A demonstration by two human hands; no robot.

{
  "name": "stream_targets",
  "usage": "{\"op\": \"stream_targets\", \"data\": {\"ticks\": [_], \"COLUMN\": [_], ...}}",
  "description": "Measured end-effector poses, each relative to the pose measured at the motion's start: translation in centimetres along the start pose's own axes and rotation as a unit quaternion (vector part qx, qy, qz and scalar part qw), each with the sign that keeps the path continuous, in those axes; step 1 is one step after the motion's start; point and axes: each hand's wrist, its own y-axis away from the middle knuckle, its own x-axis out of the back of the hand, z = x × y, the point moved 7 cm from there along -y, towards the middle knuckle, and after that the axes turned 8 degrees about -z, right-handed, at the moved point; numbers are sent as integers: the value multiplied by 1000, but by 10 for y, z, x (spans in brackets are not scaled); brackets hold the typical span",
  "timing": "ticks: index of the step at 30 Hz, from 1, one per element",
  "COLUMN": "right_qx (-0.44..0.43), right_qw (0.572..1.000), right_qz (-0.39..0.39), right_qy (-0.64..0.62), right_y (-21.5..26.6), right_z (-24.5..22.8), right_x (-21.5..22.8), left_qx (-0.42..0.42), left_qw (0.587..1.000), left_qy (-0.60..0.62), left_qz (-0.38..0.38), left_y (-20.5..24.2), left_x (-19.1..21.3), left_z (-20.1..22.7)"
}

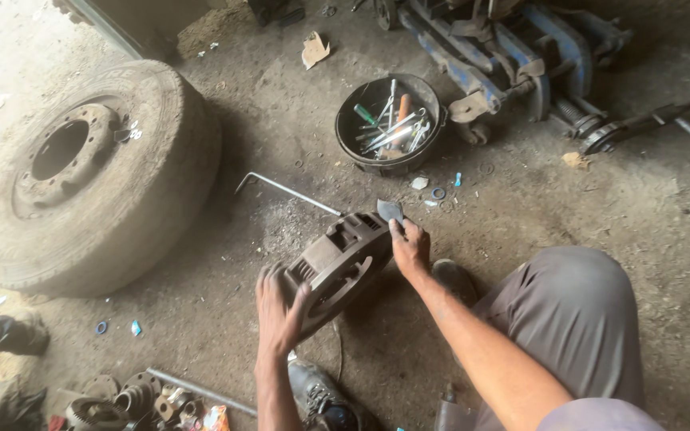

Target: The person is using an abrasive block to scrub the surface of a clutch plate and its metallic housing.

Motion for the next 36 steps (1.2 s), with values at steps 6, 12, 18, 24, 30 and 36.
{"op": "stream_targets", "data": {"ticks": [6,12,18,24,30,36], "right_qx": [-4,-61,362,178,-200,71], "right_qw": [1000,993,931,979,934,980], "right_qz": [6,-61,-31,-13,18,49], "right_qy": [15,-86,24,-99,-294,-179], "right_y": [9,52,120,71,42,84], "right_z": [-13,-73,-191,-78,73,-98], "right_x": [3,5,-23,-27,-24,-22], "left_qx": [196,214,133,182,190,215], "left_qw": [971,952,985,975,976,968], "left_qy": [-34,-146,-85,-74,-68,-87], "left_qz": [-129,-162,-75,-99,-78,-95], "left_y": [-42,-67,-63,-57,-54,-57], "left_x": [2,-9,-6,-5,8,11], "left_z": [18,18,0,-6,13,10]}}
